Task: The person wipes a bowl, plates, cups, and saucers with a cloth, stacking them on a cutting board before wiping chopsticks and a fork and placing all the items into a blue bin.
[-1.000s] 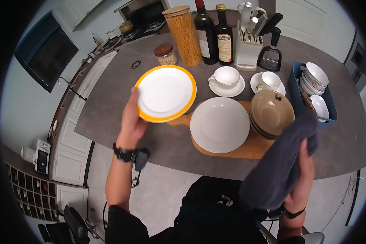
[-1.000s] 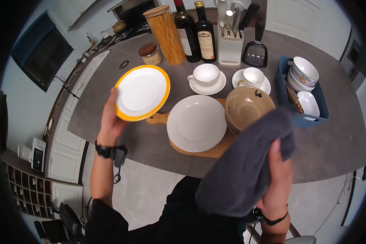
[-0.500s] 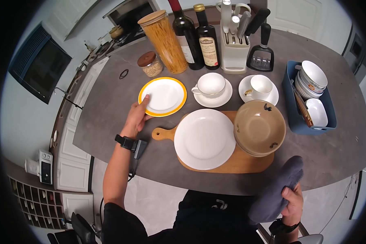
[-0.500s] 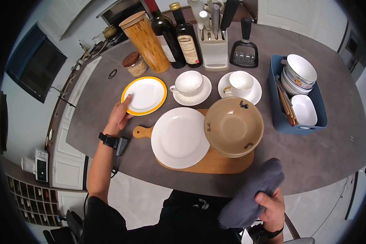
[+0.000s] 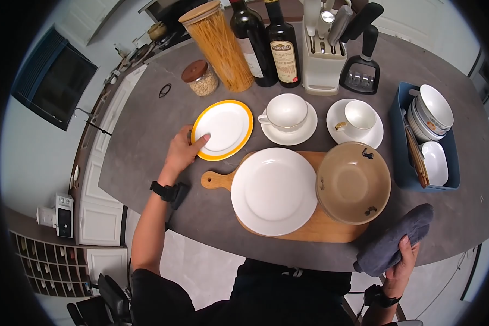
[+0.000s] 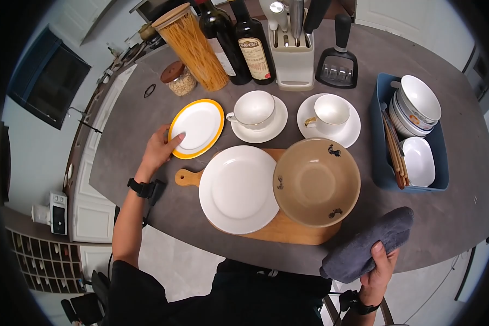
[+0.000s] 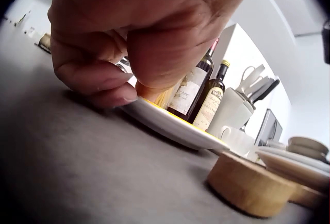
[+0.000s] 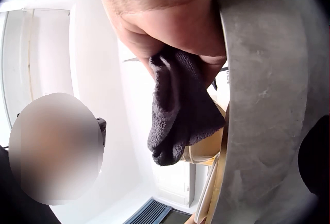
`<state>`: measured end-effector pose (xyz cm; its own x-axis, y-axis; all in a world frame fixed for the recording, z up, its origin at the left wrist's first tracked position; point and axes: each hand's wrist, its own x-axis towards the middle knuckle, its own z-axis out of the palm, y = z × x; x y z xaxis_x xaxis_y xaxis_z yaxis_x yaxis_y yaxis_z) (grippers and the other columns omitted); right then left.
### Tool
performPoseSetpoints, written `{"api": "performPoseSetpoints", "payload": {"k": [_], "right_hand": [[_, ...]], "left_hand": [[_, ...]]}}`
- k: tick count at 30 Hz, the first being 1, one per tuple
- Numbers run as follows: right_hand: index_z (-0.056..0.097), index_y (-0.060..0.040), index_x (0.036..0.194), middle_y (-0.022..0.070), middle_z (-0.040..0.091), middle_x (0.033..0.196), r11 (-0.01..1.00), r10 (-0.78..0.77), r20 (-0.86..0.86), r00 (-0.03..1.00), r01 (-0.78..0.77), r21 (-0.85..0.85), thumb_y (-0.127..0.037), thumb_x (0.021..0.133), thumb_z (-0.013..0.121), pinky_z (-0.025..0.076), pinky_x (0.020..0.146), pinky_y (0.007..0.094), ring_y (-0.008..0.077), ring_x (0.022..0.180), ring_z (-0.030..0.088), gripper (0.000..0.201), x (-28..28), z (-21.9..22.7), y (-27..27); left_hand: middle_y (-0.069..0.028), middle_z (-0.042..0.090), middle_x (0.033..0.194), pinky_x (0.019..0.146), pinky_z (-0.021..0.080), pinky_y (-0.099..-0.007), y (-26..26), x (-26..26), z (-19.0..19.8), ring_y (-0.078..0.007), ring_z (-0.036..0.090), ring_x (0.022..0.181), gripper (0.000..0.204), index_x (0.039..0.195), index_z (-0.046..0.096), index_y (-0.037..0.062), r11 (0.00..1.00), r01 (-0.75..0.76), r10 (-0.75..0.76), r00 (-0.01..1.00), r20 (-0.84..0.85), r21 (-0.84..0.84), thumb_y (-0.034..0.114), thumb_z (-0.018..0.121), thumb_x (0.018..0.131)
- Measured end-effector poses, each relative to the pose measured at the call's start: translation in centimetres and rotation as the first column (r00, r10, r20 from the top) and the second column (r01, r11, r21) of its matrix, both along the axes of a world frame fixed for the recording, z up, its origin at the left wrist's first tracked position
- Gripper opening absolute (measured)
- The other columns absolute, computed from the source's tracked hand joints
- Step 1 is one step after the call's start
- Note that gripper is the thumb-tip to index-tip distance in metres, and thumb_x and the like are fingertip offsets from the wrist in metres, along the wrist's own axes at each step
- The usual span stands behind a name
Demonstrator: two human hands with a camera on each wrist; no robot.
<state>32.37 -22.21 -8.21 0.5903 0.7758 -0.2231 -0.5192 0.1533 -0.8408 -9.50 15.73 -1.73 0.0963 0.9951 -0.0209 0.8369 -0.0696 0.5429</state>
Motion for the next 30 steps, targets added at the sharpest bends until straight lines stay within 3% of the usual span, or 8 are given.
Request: {"api": "performPoseSetpoints", "payload": {"k": [3, 7, 11, 13, 18, 22, 27, 30], "right_hand": [[0.053, -0.0016, 0.134, 0.0131, 0.068, 0.117, 1.0, -0.014, 0.018, 1.0, 0.014, 0.012, -0.02, 0.088, 0.08, 0.056, 0.092, 0.0389, 0.0257, 0.102, 0.069, 0.057, 0.0, -0.3, 0.3], [0.051, -0.0026, 0.136, 0.0137, 0.067, 0.119, 0.999, -0.038, 0.012, 0.999, 0.038, -0.031, -0.02, 0.088, 0.08, 0.056, 0.094, 0.0393, 0.0259, 0.104, 0.069, 0.059, 0.0, -0.5, 0.0], [0.05, -0.0031, 0.138, 0.0144, 0.066, 0.121, 0.997, -0.058, -0.004, 0.998, 0.058, -0.044, -0.021, 0.088, 0.081, 0.056, 0.094, 0.0398, 0.0267, 0.106, 0.068, 0.061, -0.2, -0.4, 0.0], [0.05, -0.0029, 0.138, 0.0148, 0.066, 0.12, 0.996, -0.072, -0.004, 0.997, 0.072, -0.046, -0.021, 0.088, 0.081, 0.057, 0.093, 0.0402, 0.0274, 0.105, 0.069, 0.062, -0.3, -0.2, 0.1], [0.051, -0.0019, 0.133, 0.0169, 0.067, 0.116, 0.998, -0.035, -0.001, 0.999, 0.035, -0.051, -0.02, 0.088, 0.081, 0.059, 0.088, 0.0418, 0.0307, 0.098, 0.071, 0.058, 0.0, -0.1, 0.0], [0.052, -0.002, 0.132, 0.0169, 0.068, 0.114, 0.999, -0.004, -0.009, 1.0, 0.003, -0.035, -0.02, 0.088, 0.08, 0.059, 0.088, 0.0412, 0.0306, 0.098, 0.072, 0.055, -0.1, 0.2, 0.1], [0.052, -0.0012, 0.132, 0.0166, 0.069, 0.113, 0.999, -0.015, 0.008, 1.0, 0.015, -0.036, -0.02, 0.089, 0.079, 0.059, 0.087, 0.0405, 0.0295, 0.097, 0.072, 0.054, -0.2, 0.0, 0.2], [0.052, -0.0007, 0.132, 0.0164, 0.068, 0.114, 1.0, 0.009, 0.012, 1.0, -0.009, -0.024, -0.02, 0.089, 0.079, 0.059, 0.089, 0.0404, 0.0289, 0.098, 0.072, 0.054, -0.1, 0.1, 0.3]], "left_hand": [[-0.0148, 0.069, 0.07, 0.054, 0.052, -0.0334, 0.2, -1.3, -1.3, -0.0196, 0.063, 0.05, 0.054, 0.122, 0.064, -0.0023, 0.937, 0.177, -0.065, 0.936, -0.346, 0.302, 0.041, 0.077, 0.092], [-0.0173, 0.069, 0.068, 0.056, 0.052, -0.0352, -4.6, 2.9, 3.8, -0.0221, 0.065, 0.054, 0.044, 0.11, 0.068, -0.0007, 0.962, 0.097, 0.012, 0.919, -0.394, 0.256, 0.039, 0.077, 0.093], [-0.0132, 0.065, 0.062, 0.055, 0.048, -0.0331, -9.2, 4.9, 3.6, -0.0188, 0.064, 0.056, 0.037, 0.086, 0.068, -0.0015, 0.972, 0.232, -0.231, 0.972, 0.032, -0.038, 0.034, 0.077, 0.093], [-0.0045, 0.066, 0.064, 0.051, 0.047, -0.0261, -10.4, 5.9, 3.3, -0.0089, 0.061, 0.052, 0.034, 0.085, 0.066, -0.0017, 0.94, 0.31, -0.313, 0.95, 0.003, -0.145, 0.028, 0.075, 0.096], [-0.0033, 0.065, 0.063, 0.048, 0.049, -0.0243, -10.4, 6.6, 3.7, -0.0083, 0.062, 0.052, 0.033, 0.083, 0.063, -0.0002, 0.914, 0.267, -0.229, 0.961, 0.155, -0.307, 0.027, 0.075, 0.097], [-0.0032, 0.065, 0.063, 0.048, 0.048, -0.0244, -10.3, 6.4, 3.7, -0.0081, 0.061, 0.052, 0.031, 0.084, 0.064, -0.0008, 0.921, 0.277, -0.248, 0.959, 0.137, -0.274, 0.026, 0.076, 0.096], [-0.003, 0.066, 0.064, 0.047, 0.044, -0.0252, -11.0, 6.4, 3.5, -0.0072, 0.059, 0.05, 0.026, 0.089, 0.065, -0.0025, 0.909, 0.398, -0.386, 0.916, -0.11, 0.122, 0.021, 0.075, 0.096], [-0.0022, 0.067, 0.067, 0.048, 0.043, -0.0238, -11.4, 6.7, 4.7, -0.0064, 0.059, 0.053, 0.023, 0.095, 0.065, -0.0018, 0.966, 0.26, -0.259, 0.965, 0.05, -0.016, 0.02, 0.07, 0.1]]}}
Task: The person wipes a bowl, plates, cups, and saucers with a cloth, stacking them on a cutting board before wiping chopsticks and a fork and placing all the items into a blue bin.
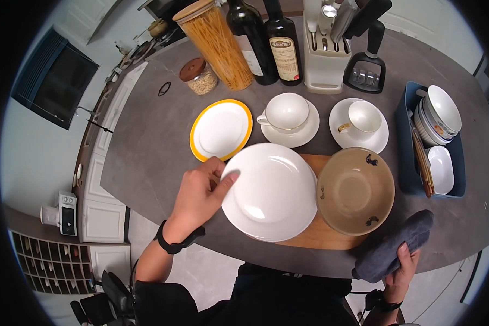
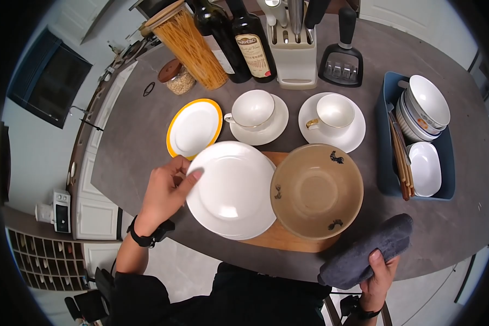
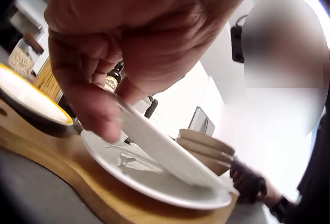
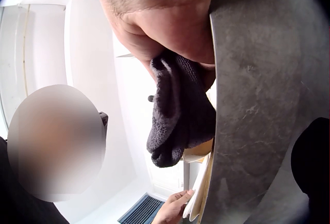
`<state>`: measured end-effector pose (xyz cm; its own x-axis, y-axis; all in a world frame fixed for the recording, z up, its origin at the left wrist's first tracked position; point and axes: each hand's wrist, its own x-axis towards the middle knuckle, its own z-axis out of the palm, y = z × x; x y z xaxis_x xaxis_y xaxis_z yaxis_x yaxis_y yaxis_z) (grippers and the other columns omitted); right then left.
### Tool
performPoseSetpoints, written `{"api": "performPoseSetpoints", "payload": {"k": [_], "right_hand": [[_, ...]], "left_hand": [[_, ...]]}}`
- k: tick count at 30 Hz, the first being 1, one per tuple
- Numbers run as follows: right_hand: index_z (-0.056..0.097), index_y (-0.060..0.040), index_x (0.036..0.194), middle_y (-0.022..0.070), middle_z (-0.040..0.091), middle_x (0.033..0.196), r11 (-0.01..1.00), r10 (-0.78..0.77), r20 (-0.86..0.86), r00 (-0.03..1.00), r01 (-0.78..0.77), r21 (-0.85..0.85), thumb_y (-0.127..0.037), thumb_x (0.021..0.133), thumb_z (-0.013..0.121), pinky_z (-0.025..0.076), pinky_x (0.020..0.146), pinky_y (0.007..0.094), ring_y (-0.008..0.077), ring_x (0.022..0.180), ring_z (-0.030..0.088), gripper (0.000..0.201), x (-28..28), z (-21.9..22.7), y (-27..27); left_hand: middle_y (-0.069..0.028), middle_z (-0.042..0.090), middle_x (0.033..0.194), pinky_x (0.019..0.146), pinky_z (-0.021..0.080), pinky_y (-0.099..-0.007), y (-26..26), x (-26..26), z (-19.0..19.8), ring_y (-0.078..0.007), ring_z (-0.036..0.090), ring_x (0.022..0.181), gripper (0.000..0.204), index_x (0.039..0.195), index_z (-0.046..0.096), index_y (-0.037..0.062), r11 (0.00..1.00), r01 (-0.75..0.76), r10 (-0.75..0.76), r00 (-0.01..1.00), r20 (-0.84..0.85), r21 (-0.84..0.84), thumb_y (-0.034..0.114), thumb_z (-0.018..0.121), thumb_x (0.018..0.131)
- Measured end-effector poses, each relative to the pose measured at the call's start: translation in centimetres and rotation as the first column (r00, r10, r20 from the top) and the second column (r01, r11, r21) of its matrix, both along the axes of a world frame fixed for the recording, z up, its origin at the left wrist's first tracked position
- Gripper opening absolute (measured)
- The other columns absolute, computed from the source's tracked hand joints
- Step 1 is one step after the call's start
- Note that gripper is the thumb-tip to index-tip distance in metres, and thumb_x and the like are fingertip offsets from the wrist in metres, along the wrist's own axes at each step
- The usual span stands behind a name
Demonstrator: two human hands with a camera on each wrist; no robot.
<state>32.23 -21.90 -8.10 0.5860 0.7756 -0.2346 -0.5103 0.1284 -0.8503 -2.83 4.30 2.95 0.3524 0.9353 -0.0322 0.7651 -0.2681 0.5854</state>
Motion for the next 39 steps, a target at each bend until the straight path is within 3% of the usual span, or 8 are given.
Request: {"api": "performPoseSetpoints", "payload": {"k": [1, 3, 9, 14, 24, 29, 32, 39], "right_hand": [[0.052, -0.0007, 0.132, 0.0164, 0.068, 0.114, 1.0, 0.001, 0.002, 1.0, -0.001, 0.001, -0.02, 0.089, 0.079, 0.059, 0.089, 0.0404, 0.0289, 0.098, 0.072, 0.054, 0.0, -0.1, 0.0], [0.051, -0.0002, 0.134, 0.0159, 0.068, 0.116, 1.0, -0.001, 0.02, 1.0, 0.001, -0.002, -0.02, 0.089, 0.078, 0.057, 0.092, 0.0397, 0.0277, 0.102, 0.07, 0.056, 0.1, -0.3, -0.1], [0.052, -0.0001, 0.137, 0.0148, 0.067, 0.121, 1.0, 0.026, 0.029, 0.999, -0.026, 0.005, -0.02, 0.09, 0.078, 0.055, 0.095, 0.0381, 0.026, 0.106, 0.068, 0.057, 0.4, -0.6, 0.0], [0.053, -0.0008, 0.136, 0.0144, 0.067, 0.122, 1.0, 0.006, 0.023, 1.0, -0.007, 0.017, -0.021, 0.09, 0.078, 0.055, 0.096, 0.0382, 0.0256, 0.106, 0.068, 0.056, 0.3, -0.5, 0.3], [0.054, -0.0036, 0.136, 0.0123, 0.068, 0.122, 1.0, -0.021, 0.03, 0.999, 0.021, -0.01, -0.021, 0.09, 0.08, 0.055, 0.097, 0.0385, 0.0251, 0.107, 0.069, 0.056, 0.4, -0.4, 0.1], [0.055, -0.0043, 0.135, 0.0121, 0.068, 0.122, 0.999, -0.033, 0.024, 0.999, 0.034, -0.003, -0.02, 0.09, 0.079, 0.055, 0.097, 0.0384, 0.0253, 0.107, 0.069, 0.054, 0.3, -0.5, 0.2], [0.055, -0.0045, 0.135, 0.012, 0.068, 0.122, 1.0, -0.029, 0.02, 0.999, 0.029, 0.001, -0.019, 0.09, 0.079, 0.055, 0.097, 0.0385, 0.0254, 0.107, 0.069, 0.053, 0.4, -0.7, 0.0], [0.055, -0.0046, 0.135, 0.012, 0.068, 0.121, 0.999, -0.031, 0.018, 0.999, 0.031, 0.016, -0.018, 0.091, 0.079, 0.056, 0.096, 0.0387, 0.0253, 0.106, 0.069, 0.052, 0.3, -0.5, 0.1]], "left_hand": [[-0.0022, 0.067, 0.067, 0.048, 0.043, -0.0238, 0.1, -0.1, 0.1, -0.0064, 0.059, 0.053, 0.023, 0.095, 0.065, -0.0018, 1.0, -0.001, 0.001, 1.0, 0.002, 0.001, 0.02, 0.07, 0.1], [-0.0004, 0.066, 0.067, 0.046, 0.043, -0.0232, 0.6, -0.7, 0.5, -0.0038, 0.057, 0.054, 0.022, 0.098, 0.062, -0.0002, 0.959, -0.044, 0.168, 0.883, 0.438, -0.28, 0.021, 0.066, 0.103], [0.002, 0.067, 0.073, 0.046, 0.043, -0.0203, 7.6, -6.3, -1.3, -0.0034, 0.057, 0.053, 0.024, 0.102, 0.064, 0.0043, 0.957, -0.243, 0.289, 0.75, 0.595, -0.158, 0.028, 0.061, 0.106], [0.0017, 0.064, 0.074, 0.048, 0.045, -0.0197, 13.3, -9.3, -3.3, -0.0042, 0.056, 0.054, 0.026, 0.101, 0.063, 0.0049, 0.931, -0.313, 0.364, 0.771, 0.523, -0.187, 0.03, 0.061, 0.106], [-0.0019, 0.066, 0.071, 0.048, 0.047, -0.0208, 14.4, -8.5, -5.3, -0.0065, 0.06, 0.056, 0.028, 0.095, 0.064, 0.0024, 0.947, -0.254, 0.319, 0.801, 0.507, -0.196, 0.029, 0.067, 0.102], [-0.0099, 0.066, 0.062, 0.05, 0.049, -0.0292, 13.3, -6.9, -3.5, -0.0125, 0.065, 0.055, 0.037, 0.09, 0.071, -0.0043, 0.921, -0.348, 0.355, 0.935, -0.01, 0.175, 0.033, 0.075, 0.094], [-0.0077, 0.063, 0.057, 0.044, 0.043, -0.0307, 14.3, -8.1, -5.8, -0.012, 0.055, 0.041, 0.037, 0.092, 0.072, -0.0054, 0.881, -0.229, 0.26, 0.965, -0.02, 0.414, 0.032, 0.076, 0.093], [-0.0166, 0.069, 0.066, 0.058, 0.053, -0.039, 13.1, -6.8, -4.4, -0.0268, 0.069, 0.058, 0.037, 0.095, 0.075, -0.0019, 0.879, -0.224, 0.314, 0.936, -0.157, 0.421, 0.034, 0.079, 0.088]]}}
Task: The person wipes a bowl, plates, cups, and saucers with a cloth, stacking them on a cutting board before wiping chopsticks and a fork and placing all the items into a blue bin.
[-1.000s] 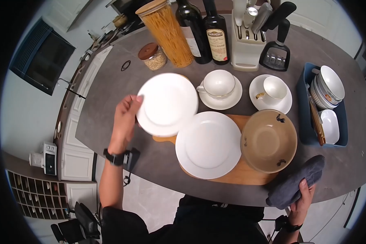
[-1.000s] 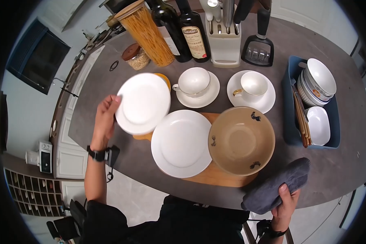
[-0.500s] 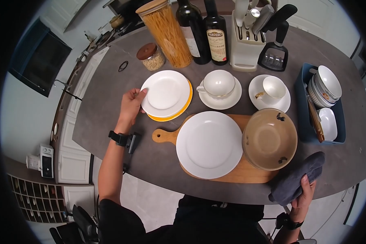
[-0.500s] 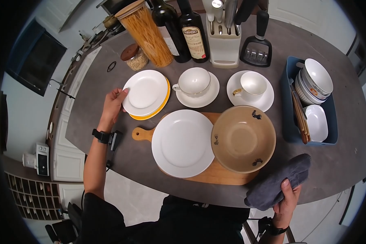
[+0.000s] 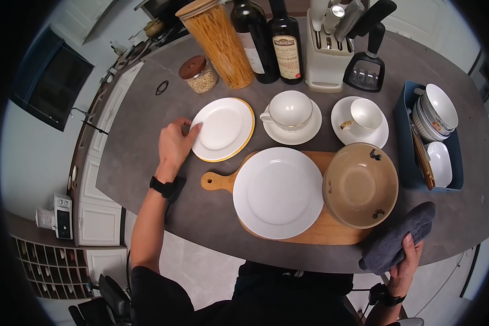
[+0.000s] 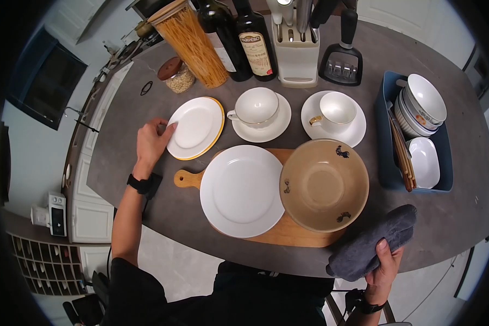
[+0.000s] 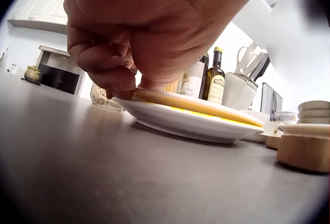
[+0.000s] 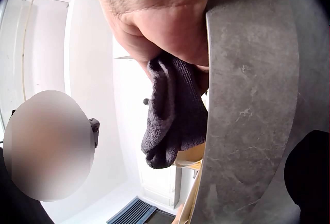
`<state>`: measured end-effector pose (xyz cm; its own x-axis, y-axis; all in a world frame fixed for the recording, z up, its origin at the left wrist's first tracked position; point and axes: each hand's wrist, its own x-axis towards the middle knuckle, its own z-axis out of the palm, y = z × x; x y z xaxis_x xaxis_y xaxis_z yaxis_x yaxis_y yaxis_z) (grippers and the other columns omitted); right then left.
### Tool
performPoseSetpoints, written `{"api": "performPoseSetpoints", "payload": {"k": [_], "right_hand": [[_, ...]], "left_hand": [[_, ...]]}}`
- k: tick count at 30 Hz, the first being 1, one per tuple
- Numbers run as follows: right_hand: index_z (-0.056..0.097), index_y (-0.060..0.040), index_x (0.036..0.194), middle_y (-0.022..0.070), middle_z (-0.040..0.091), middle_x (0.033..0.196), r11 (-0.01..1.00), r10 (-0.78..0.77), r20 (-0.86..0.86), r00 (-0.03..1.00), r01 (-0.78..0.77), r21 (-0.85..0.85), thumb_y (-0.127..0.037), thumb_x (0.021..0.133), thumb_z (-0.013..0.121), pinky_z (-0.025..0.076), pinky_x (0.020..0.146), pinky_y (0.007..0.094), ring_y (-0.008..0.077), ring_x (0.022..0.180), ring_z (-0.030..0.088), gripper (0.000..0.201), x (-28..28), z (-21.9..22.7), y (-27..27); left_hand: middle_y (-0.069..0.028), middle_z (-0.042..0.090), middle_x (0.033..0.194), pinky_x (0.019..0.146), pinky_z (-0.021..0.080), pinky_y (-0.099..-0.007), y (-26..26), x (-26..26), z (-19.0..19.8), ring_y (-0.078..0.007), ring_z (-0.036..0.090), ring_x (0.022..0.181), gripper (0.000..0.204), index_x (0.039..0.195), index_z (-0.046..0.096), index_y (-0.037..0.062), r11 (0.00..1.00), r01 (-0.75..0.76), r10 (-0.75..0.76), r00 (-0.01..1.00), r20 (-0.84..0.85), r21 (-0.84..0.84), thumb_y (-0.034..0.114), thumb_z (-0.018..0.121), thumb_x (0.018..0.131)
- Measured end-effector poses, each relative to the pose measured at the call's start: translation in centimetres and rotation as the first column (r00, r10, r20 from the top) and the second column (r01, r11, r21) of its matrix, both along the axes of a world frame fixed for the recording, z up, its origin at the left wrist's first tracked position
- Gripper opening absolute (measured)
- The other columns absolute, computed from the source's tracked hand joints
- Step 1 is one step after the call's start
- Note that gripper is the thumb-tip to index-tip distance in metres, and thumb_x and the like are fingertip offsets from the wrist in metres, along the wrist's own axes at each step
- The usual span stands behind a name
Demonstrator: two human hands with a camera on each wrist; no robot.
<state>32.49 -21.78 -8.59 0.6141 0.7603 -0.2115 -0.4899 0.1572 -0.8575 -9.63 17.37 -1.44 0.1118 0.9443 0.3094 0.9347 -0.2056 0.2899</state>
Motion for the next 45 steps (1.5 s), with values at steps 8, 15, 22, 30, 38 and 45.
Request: {"api": "performPoseSetpoints", "payload": {"k": [8, 15, 22, 30, 38, 45], "right_hand": [[0.054, -0.0041, 0.136, 0.0118, 0.068, 0.121, 1.0, -0.003, -0.016, 1.0, 0.003, -0.012, -0.017, 0.091, 0.078, 0.055, 0.096, 0.0386, 0.0254, 0.106, 0.069, 0.053, -0.1, 0.2, -0.1], [0.054, -0.0032, 0.136, 0.0121, 0.068, 0.123, 1.0, 0.001, -0.024, 1.0, -0.001, -0.018, -0.017, 0.091, 0.078, 0.055, 0.097, 0.0384, 0.0248, 0.108, 0.069, 0.054, 0.1, 0.0, -0.3], [0.054, -0.0025, 0.136, 0.0126, 0.068, 0.123, 1.0, -0.014, -0.009, 1.0, 0.014, -0.013, -0.018, 0.09, 0.079, 0.055, 0.097, 0.0388, 0.0252, 0.107, 0.069, 0.055, -0.2, 0.1, 0.0], [0.053, -0.0045, 0.137, 0.0132, 0.069, 0.119, 1.0, 0.001, 0.07, 0.998, 0.0, -0.014, -0.032, 0.101, 0.067, 0.058, 0.09, 0.0385, 0.0243, 0.102, 0.07, 0.047, -0.1, 0.0, 0.3], [0.054, -0.0012, 0.137, 0.0129, 0.068, 0.124, 0.999, -0.031, -0.096, 0.995, 0.027, -0.048, -0.043, 0.107, 0.055, 0.058, 0.092, 0.0374, 0.0239, 0.105, 0.07, 0.052, 0.1, 1.0, 1.1], [0.057, -0.0057, 0.135, 0.01, 0.07, 0.118, 0.998, -0.043, -0.046, 0.998, 0.041, -0.055, -0.043, 0.106, 0.056, 0.058, 0.091, 0.0368, 0.0216, 0.101, 0.071, 0.047, -0.2, 1.2, 1.5]], "left_hand": [[-0.0152, 0.065, 0.063, 0.057, 0.05, -0.0423, 0.0, 0.2, -0.3, -0.0299, 0.066, 0.057, 0.038, 0.099, 0.074, 0.0012, 0.998, 0.028, -0.021, 0.992, -0.124, 0.054, 0.037, 0.076, 0.089], [-0.0164, 0.067, 0.062, 0.059, 0.053, -0.0428, -2.3, 1.8, 1.9, -0.0333, 0.069, 0.06, 0.033, 0.094, 0.072, 0.0015, 0.992, 0.031, -0.01, 0.985, -0.173, 0.118, 0.034, 0.074, 0.092], [-0.0098, 0.059, 0.056, 0.05, 0.043, -0.0342, -12.0, 5.5, 3.3, -0.0145, 0.056, 0.049, 0.04, 0.078, 0.063, -0.0011, 0.829, 0.322, -0.223, 0.94, 0.257, -0.457, 0.033, 0.076, 0.094], [-0.0035, 0.07, 0.078, 0.054, 0.048, -0.0241, -13.2, 4.8, 2.2, -0.0058, 0.063, 0.061, 0.024, 0.103, 0.058, 0.0005, 0.644, 0.423, -0.022, 0.843, 0.538, -0.637, 0.021, 0.07, 0.101], [-0.0011, 0.073, 0.088, 0.056, 0.048, -0.0186, -11.0, 0.6, 2.2, -0.0029, 0.065, 0.069, 0.027, 0.12, 0.059, 0.0011, 0.845, 0.42, 0.016, 0.598, 0.801, -0.331, 0.023, 0.065, 0.104], [-0.01, 0.073, 0.092, 0.063, 0.061, -0.0263, -2.4, -2.0, 2.4, -0.0132, 0.073, 0.074, 0.034, 0.12, 0.055, -0.0026, 0.907, 0.315, 0.047, 0.581, 0.813, -0.278, 0.026, 0.064, 0.104]]}}
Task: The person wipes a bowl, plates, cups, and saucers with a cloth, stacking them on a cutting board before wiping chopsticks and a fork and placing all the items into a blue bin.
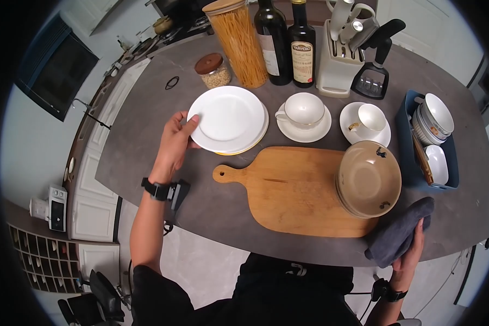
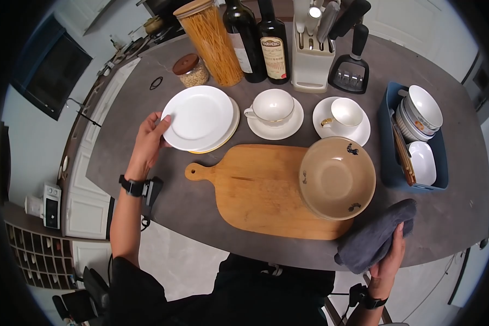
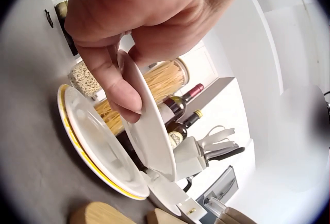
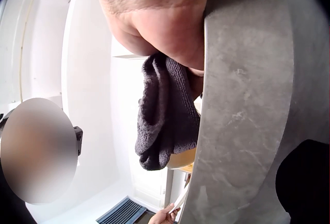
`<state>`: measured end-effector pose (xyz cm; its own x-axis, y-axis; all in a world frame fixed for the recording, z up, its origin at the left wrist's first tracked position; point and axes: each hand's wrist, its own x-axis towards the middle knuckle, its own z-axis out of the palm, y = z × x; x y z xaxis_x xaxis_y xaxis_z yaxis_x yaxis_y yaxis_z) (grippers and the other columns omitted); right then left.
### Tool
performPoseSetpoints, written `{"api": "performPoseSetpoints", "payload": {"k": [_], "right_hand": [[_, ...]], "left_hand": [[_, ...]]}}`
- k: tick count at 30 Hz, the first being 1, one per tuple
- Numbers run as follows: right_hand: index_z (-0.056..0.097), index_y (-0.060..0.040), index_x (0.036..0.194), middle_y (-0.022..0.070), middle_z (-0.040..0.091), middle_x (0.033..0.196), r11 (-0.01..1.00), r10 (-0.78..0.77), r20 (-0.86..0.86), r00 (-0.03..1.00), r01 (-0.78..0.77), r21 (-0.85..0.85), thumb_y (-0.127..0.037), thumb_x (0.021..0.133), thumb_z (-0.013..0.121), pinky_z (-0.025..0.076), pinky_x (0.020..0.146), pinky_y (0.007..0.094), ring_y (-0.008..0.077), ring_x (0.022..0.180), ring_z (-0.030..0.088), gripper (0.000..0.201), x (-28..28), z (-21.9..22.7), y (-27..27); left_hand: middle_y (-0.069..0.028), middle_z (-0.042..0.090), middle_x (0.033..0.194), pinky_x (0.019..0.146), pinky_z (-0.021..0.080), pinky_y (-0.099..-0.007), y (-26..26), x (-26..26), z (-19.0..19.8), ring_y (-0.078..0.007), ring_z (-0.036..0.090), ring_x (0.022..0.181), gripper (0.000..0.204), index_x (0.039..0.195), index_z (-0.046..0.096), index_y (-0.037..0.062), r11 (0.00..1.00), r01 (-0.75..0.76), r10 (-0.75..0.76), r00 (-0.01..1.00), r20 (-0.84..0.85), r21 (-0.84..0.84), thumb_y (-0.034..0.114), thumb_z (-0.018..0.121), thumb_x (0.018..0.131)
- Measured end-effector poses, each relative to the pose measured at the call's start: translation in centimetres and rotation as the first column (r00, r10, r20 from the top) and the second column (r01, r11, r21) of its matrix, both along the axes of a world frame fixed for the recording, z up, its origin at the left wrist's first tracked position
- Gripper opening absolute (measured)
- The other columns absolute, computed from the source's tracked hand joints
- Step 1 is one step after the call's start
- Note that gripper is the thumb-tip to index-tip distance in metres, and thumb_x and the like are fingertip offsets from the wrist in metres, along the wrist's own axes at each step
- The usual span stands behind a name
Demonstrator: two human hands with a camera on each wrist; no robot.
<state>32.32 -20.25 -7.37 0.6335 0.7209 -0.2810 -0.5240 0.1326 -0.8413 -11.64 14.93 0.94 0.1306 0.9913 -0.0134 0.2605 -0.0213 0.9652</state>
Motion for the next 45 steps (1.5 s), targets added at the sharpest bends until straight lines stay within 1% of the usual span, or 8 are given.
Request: {"api": "performPoseSetpoints", "payload": {"k": [9, 19, 25, 27, 29, 32, 35, 45], "right_hand": [[0.056, -0.0045, 0.135, 0.0083, 0.068, 0.12, 0.998, -0.067, 0.039, 0.997, 0.068, -0.013, -0.044, 0.105, 0.058, 0.058, 0.09, 0.0354, 0.0197, 0.103, 0.069, 0.049, -0.4, -0.2, -0.2], [0.058, -0.0075, 0.135, 0.0092, 0.069, 0.119, 0.99, -0.128, -0.001, 0.992, 0.128, 0.064, -0.046, 0.103, 0.06, 0.057, 0.09, 0.0381, 0.0214, 0.1, 0.07, 0.05, -1.9, 2.0, -1.1], [0.054, -0.0047, 0.138, 0.0124, 0.068, 0.121, 0.993, -0.102, 0.254, 0.962, 0.084, 0.081, -0.036, 0.106, 0.058, 0.055, 0.095, 0.0387, 0.0237, 0.108, 0.067, 0.045, -5.7, 4.6, -1.0], [0.052, -0.0038, 0.141, 0.0118, 0.065, 0.127, 0.993, -0.042, 0.388, 0.921, -0.003, 0.115, -0.026, 0.106, 0.058, 0.052, 0.101, 0.0388, 0.0234, 0.114, 0.065, 0.042, -7.9, 5.4, -0.4], [0.049, -0.0024, 0.144, 0.0118, 0.062, 0.133, 0.98, 0.134, 0.448, 0.884, -0.185, 0.072, -0.018, 0.105, 0.058, 0.047, 0.107, 0.0396, 0.0236, 0.12, 0.062, 0.043, -10.1, 7.8, 0.8], [0.052, 0.0042, 0.14, 0.0104, 0.061, 0.132, 0.916, 0.342, 0.487, 0.804, -0.4, 0.016, -0.014, 0.104, 0.056, 0.042, 0.108, 0.0356, 0.0185, 0.123, 0.057, 0.04, -13.1, 10.9, 4.2], [0.053, 0.0036, 0.14, 0.0088, 0.06, 0.133, 0.853, 0.418, 0.542, 0.729, -0.521, 0.043, -0.016, 0.107, 0.053, 0.041, 0.108, 0.0336, 0.0161, 0.123, 0.055, 0.038, -15.3, 11.5, 7.4], [0.029, -0.0006, 0.158, 0.0174, 0.041, 0.158, 0.867, 0.324, 0.529, 0.784, -0.47, 0.167, 0.0, 0.104, 0.053, 0.039, 0.115, 0.0367, 0.0223, 0.135, 0.051, 0.059, -16.1, 11.8, 9.5]], "left_hand": [[-0.0101, 0.073, 0.09, 0.061, 0.061, -0.0252, 2.6, -0.5, -2.7, -0.0137, 0.073, 0.073, 0.035, 0.118, 0.056, -0.004, 0.996, 0.059, -0.06, 0.998, -0.012, -0.066, 0.027, 0.065, 0.103], [-0.0057, 0.065, 0.059, 0.041, 0.043, -0.0264, 2.1, 0.4, -1.9, -0.0094, 0.058, 0.045, 0.047, 0.116, 0.063, -0.0078, 0.992, 0.076, -0.015, 0.866, -0.5, 0.101, 0.033, 0.074, 0.095], [-0.0091, 0.064, 0.059, 0.047, 0.048, -0.0309, 2.3, 0.1, -2.1, -0.0152, 0.061, 0.047, 0.051, 0.121, 0.062, -0.0081, 0.984, 0.098, 0.012, 0.793, -0.609, 0.147, 0.033, 0.075, 0.093], [-0.0045, 0.062, 0.058, 0.051, 0.048, -0.0347, 3.0, -1.0, -3.6, -0.0158, 0.062, 0.053, 0.055, 0.125, 0.061, -0.0052, 0.833, 0.234, 0.255, 0.642, -0.723, 0.501, 0.037, 0.075, 0.093], [-0.0052, 0.064, 0.064, 0.06, 0.051, -0.0361, -1.3, 2.1, 1.2, -0.0183, 0.067, 0.063, 0.046, 0.124, 0.061, -0.0033, 0.912, 0.154, 0.21, 0.619, -0.757, 0.379, 0.029, 0.075, 0.094], [-0.0091, 0.07, 0.091, 0.072, 0.055, -0.0328, -6.7, 4.4, 2.9, -0.016, 0.07, 0.08, 0.036, 0.127, 0.061, 0.0014, 0.901, 0.395, -0.3, 0.865, -0.403, 0.178, 0.013, 0.072, 0.095], [-0.0083, 0.066, 0.123, 0.088, 0.054, -0.0278, -12.8, 6.4, 3.1, -0.0112, 0.067, 0.099, 0.038, 0.134, 0.058, 0.0026, 0.666, 0.745, -0.746, 0.665, 0.035, 0.043, 0.009, 0.069, 0.098], [-0.0063, 0.066, 0.129, 0.099, 0.051, -0.0268, -14.1, 5.4, 1.8, -0.0082, 0.063, 0.114, 0.047, 0.146, 0.048, -0.0022, 0.696, 0.678, -0.522, 0.704, 0.481, -0.236, 0.012, 0.063, 0.103]]}}
